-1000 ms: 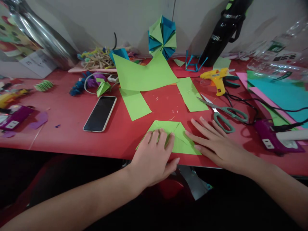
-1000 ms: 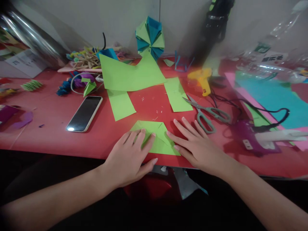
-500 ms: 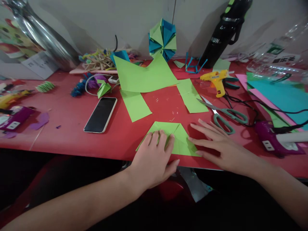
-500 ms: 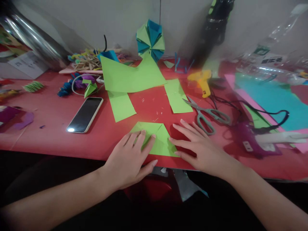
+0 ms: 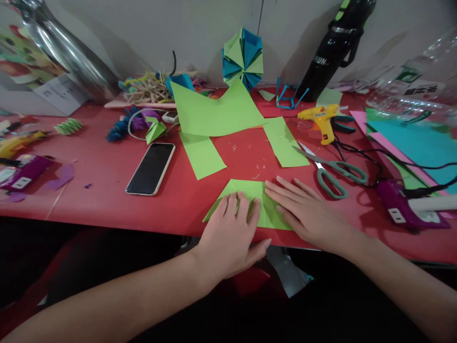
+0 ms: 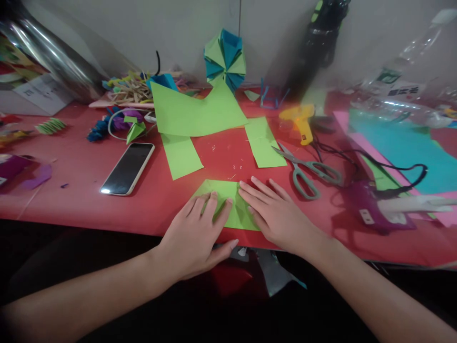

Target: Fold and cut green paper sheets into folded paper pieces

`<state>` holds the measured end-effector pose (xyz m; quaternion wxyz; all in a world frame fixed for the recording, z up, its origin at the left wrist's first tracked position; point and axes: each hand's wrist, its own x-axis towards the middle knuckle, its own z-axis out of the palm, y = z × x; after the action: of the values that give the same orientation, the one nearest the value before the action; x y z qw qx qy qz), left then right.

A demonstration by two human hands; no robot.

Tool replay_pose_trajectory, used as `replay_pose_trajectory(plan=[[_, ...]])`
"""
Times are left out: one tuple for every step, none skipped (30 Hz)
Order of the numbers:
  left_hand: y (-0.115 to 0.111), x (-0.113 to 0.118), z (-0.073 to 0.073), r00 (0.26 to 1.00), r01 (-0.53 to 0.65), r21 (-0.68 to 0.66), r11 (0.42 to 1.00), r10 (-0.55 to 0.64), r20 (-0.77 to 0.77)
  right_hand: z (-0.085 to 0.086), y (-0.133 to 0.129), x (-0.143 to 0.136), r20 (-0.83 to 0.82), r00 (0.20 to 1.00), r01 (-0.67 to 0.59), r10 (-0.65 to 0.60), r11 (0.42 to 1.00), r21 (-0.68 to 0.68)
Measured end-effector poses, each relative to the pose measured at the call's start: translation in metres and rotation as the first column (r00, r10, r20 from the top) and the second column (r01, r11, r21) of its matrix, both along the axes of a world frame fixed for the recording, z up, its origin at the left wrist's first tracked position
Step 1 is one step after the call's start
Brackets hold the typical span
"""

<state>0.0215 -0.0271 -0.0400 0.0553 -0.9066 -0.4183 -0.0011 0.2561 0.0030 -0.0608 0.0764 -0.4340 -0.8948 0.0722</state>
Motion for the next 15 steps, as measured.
replay_pose_trajectory(plan=[[0.000, 0.000, 0.000, 1.000, 0.000, 0.000, 1.000, 0.000, 0.001, 0.001, -0.001, -0.001, 0.019, 1.000, 0.011, -0.011, 1.000, -0.014], [-0.001, 0.000, 0.000, 1.000, 0.000, -0.002, 1.000, 0.000, -0.001, 0.002, -0.002, -0.002, 0.032, 0.999, 0.020, -0.019, 0.999, -0.025], [-0.001, 0.000, 0.000, 1.000, -0.001, -0.002, 1.000, 0.001, -0.002, 0.002, -0.004, -0.002, 0.040, 0.999, 0.024, -0.023, 0.999, -0.030], [-0.001, 0.000, 0.000, 1.000, -0.002, -0.001, 1.000, 0.002, -0.003, 0.002, -0.005, -0.002, 0.045, 0.999, 0.026, -0.025, 0.999, -0.029], [-0.001, -0.001, -0.001, 1.000, -0.003, 0.000, 1.000, 0.003, -0.003, 0.001, -0.006, -0.002, 0.050, 0.998, 0.026, -0.025, 0.999, -0.022], [-0.001, -0.001, -0.001, 1.000, -0.003, 0.002, 1.000, 0.003, -0.002, 0.000, -0.007, -0.001, 0.053, 0.998, 0.026, -0.025, 1.000, -0.012], [-0.001, -0.001, -0.002, 1.000, -0.002, 0.004, 1.000, 0.002, 0.000, -0.002, -0.007, 0.000, 0.055, 0.998, 0.027, -0.027, 1.000, -0.003], [-0.001, -0.001, -0.002, 1.000, -0.003, 0.005, 1.000, 0.003, 0.002, -0.003, -0.007, 0.001, 0.055, 0.998, 0.028, -0.028, 1.000, 0.003], [-0.001, -0.001, -0.002, 1.000, -0.003, 0.004, 1.000, 0.003, 0.004, -0.004, -0.008, 0.002, 0.054, 0.998, 0.027, -0.028, 1.000, 0.004], [-0.001, -0.001, -0.003, 1.000, -0.004, 0.000, 1.000, 0.004, 0.006, -0.005, -0.008, 0.003, 0.052, 0.998, 0.025, -0.025, 1.000, 0.003], [-0.001, -0.001, -0.003, 1.000, -0.005, -0.003, 1.000, 0.005, 0.007, -0.005, -0.008, 0.005, 0.051, 0.999, 0.020, -0.020, 1.000, 0.001], [-0.001, -0.001, -0.002, 1.000, -0.005, -0.006, 1.000, 0.005, 0.006, -0.006, -0.009, 0.007, 0.048, 0.999, 0.015, -0.015, 1.000, 0.000], [-0.001, -0.001, -0.002, 1.000, -0.006, -0.008, 1.000, 0.006, 0.004, -0.006, -0.009, 0.010, 0.047, 0.999, 0.013, -0.013, 1.000, 0.001], [-0.001, -0.001, -0.002, 1.000, -0.006, -0.006, 1.000, 0.006, 0.001, -0.006, -0.010, 0.013, 0.047, 0.999, 0.013, -0.013, 1.000, 0.004], [-0.001, -0.001, -0.002, 1.000, -0.007, -0.003, 1.000, 0.007, -0.002, -0.006, -0.012, 0.016, 0.047, 0.999, 0.015, -0.016, 1.000, 0.011]])
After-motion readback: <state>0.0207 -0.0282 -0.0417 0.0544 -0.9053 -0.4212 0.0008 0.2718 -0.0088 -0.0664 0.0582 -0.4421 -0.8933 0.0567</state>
